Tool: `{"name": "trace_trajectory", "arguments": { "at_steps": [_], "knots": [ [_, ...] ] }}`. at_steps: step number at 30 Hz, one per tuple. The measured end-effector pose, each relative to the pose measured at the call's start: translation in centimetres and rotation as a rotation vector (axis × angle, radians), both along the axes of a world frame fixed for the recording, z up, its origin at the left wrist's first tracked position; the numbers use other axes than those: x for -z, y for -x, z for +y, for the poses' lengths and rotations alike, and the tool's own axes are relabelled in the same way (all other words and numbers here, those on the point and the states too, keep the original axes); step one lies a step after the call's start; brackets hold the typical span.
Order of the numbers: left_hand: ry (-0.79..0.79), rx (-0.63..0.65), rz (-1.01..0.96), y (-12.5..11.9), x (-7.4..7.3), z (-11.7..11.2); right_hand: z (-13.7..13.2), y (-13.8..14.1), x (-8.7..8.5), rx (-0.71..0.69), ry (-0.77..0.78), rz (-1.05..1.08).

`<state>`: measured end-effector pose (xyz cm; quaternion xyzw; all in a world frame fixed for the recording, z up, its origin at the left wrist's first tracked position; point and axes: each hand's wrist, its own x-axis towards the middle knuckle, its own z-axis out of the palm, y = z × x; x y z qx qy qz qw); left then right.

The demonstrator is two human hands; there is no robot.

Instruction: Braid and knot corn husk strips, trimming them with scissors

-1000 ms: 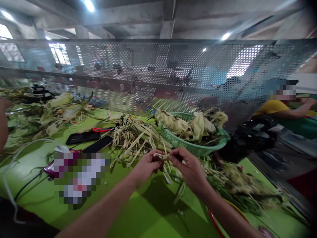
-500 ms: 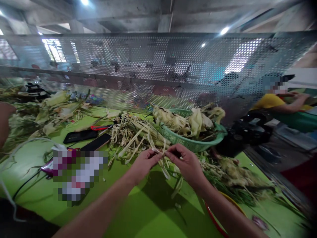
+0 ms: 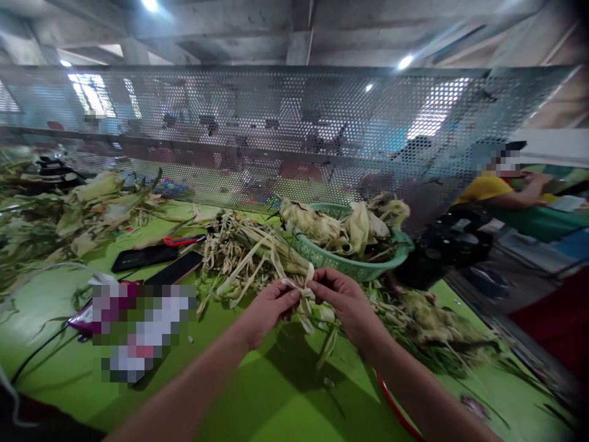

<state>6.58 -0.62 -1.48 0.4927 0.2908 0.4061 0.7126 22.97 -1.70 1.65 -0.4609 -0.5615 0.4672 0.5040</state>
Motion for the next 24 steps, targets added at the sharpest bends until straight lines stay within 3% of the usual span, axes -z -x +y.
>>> {"name": "trace_trajectory", "arguments": {
  "at_steps": [7,14,19,24],
  "knots": [
    [0.06,-0.085,-0.114,0.0,0.3,0.3,-0.3,0.4,0.3,0.072,-0.078,-0.108],
    [0.12,-0.032,-0.147,0.0,0.8,0.4,-0.1,0.6,0.2,0.024,-0.09,-0.073],
    [0.049,0.052,-0.064,0.2,0.1,0.0,-0.2,0.4,0.1,0.078,-0.142,-0.176],
    [-0.044,0.039,0.034,0.4,-0.6,-0.3,-0.4,0.7,0.4,0.092,-0.126,-0.19]
  ]
}}
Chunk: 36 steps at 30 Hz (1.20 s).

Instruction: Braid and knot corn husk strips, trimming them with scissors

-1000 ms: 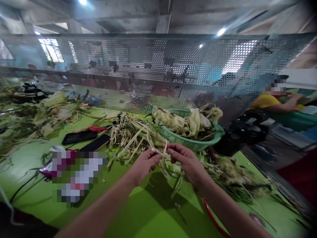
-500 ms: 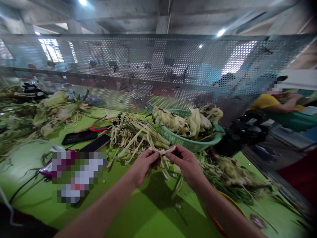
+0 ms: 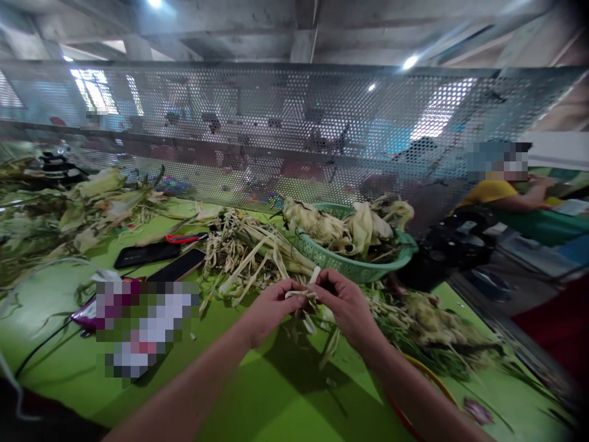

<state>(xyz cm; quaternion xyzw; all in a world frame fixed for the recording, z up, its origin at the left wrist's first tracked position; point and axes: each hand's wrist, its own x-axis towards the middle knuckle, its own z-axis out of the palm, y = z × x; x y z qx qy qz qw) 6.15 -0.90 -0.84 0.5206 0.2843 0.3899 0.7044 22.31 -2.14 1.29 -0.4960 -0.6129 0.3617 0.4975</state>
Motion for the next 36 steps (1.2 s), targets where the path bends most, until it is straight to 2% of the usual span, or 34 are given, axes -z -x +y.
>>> {"name": "trace_trajectory", "arguments": {
  "at_steps": [3,9,13,16,20,25,27,30,33,36],
  "knots": [
    [-0.025,0.002,0.024,0.0,-0.3,-0.1,-0.1,0.1,0.0,-0.034,0.035,0.052],
    [-0.012,-0.155,-0.047,-0.1,-0.4,0.1,-0.3,-0.1,-0.4,-0.128,0.057,0.043],
    [-0.008,-0.191,-0.061,-0.2,-0.3,0.0,-0.4,0.1,-0.2,-0.127,0.068,0.012],
    [-0.005,-0.154,-0.054,-0.2,-0.3,-0.2,-0.3,0.2,-0.1,-0.062,0.012,-0.025],
    [-0.022,-0.017,0.016,0.1,-0.5,-0.1,-0.3,-0.1,-0.4,0.013,-0.078,-0.088],
    [-0.272,-0.039,0.142,0.4,-0.5,0.3,-0.2,-0.1,-0.6,0.003,-0.068,-0.084],
    [-0.321,-0.052,0.145,0.3,-0.4,0.4,-0.1,-0.2,-0.5,-0.006,-0.029,-0.06],
    [-0.253,-0.016,0.131,0.3,-0.1,0.5,0.1,-0.7,-0.6,-0.006,0.01,-0.005],
    [-0.17,0.018,0.17,0.2,0.1,0.7,0.4,-1.5,-0.7,0.004,-0.017,0.063],
    [-0.17,0.014,0.21,0.1,0.4,0.6,0.6,-2.0,-0.6,0.014,-0.025,0.124]
  ]
}}
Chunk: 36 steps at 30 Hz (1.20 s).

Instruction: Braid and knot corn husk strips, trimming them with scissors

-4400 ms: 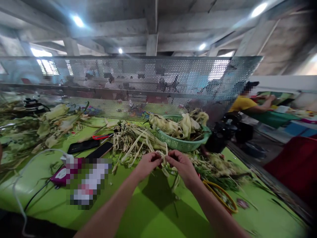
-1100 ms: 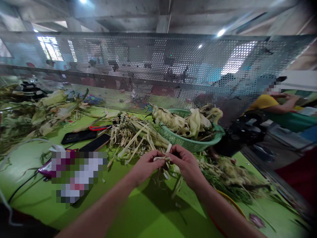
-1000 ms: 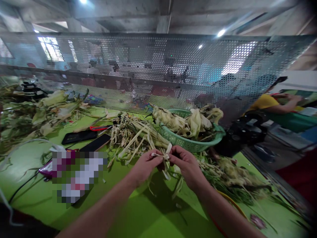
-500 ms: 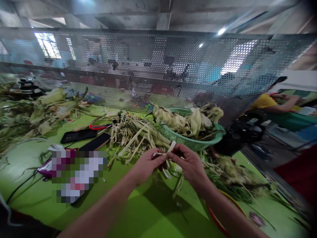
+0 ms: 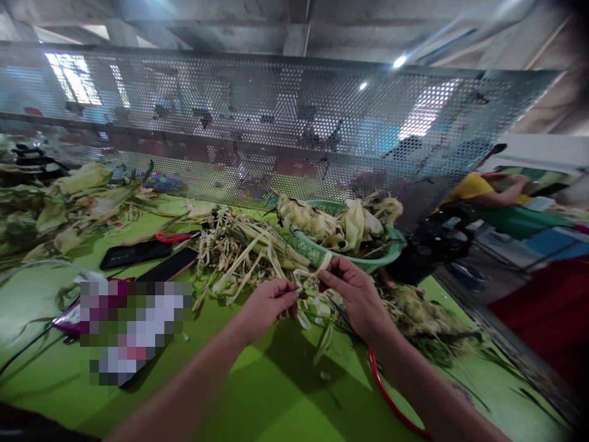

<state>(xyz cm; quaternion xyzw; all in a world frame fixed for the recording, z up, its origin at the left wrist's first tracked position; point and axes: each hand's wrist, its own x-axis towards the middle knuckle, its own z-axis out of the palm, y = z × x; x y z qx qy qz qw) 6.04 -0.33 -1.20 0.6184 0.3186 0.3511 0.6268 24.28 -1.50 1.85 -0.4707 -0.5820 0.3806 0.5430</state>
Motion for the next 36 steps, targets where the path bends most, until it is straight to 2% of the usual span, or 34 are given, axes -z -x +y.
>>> {"name": "trace_trajectory", "arguments": {
  "at_steps": [6,10,14,18,21,27,31,36],
  "knots": [
    [-0.138,-0.035,0.047,-0.2,0.4,-0.5,0.3,0.0,0.3,0.055,0.043,0.09],
    [-0.019,0.039,-0.024,0.2,-0.3,-0.4,0.1,-0.3,0.0,0.035,0.043,0.027],
    [0.115,-0.016,-0.099,0.5,-0.8,-0.3,-0.3,0.0,0.0,-0.022,0.063,-0.02],
    [0.129,-0.027,-0.207,0.0,-0.5,-0.3,-0.7,0.7,0.4,-0.07,0.104,-0.038],
    [0.113,-0.024,-0.211,-0.4,-0.3,-0.4,-0.9,1.0,0.4,-0.072,0.106,-0.078],
    [0.004,-0.125,-0.11,-0.2,-0.3,-0.4,-0.9,1.2,0.7,-0.055,0.052,-0.211],
    [0.055,-0.174,-0.184,-0.2,0.0,-0.1,-0.9,1.5,1.3,-0.017,0.08,-0.207],
    [0.084,-0.266,-0.212,-0.2,0.1,-0.1,-1.0,2.1,1.9,-0.106,0.167,-0.173]
  ]
}}
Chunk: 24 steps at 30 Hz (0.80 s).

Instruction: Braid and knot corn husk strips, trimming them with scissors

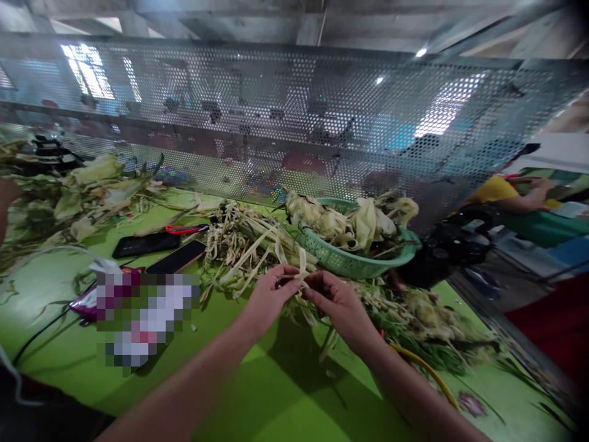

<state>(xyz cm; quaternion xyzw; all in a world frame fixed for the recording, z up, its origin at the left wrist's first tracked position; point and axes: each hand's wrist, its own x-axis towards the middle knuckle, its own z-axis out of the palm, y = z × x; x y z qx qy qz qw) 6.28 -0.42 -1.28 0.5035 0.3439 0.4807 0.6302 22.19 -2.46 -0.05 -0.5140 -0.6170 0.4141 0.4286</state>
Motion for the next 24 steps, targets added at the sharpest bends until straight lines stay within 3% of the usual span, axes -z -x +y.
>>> {"name": "trace_trajectory", "arguments": {
  "at_steps": [8,19,24],
  "knots": [
    [-0.008,-0.02,0.024,-0.01,-0.1,-0.19,-0.15,0.05,-0.02,0.025,0.028,0.06],
    [0.131,-0.026,-0.123,-0.41,-0.22,-0.87,-0.94,0.49,-0.29,-0.01,-0.192,-0.294],
    [-0.001,-0.008,-0.018,0.03,-0.33,-0.21,-0.52,-0.13,-0.71,0.052,-0.195,-0.23]
  ]
}}
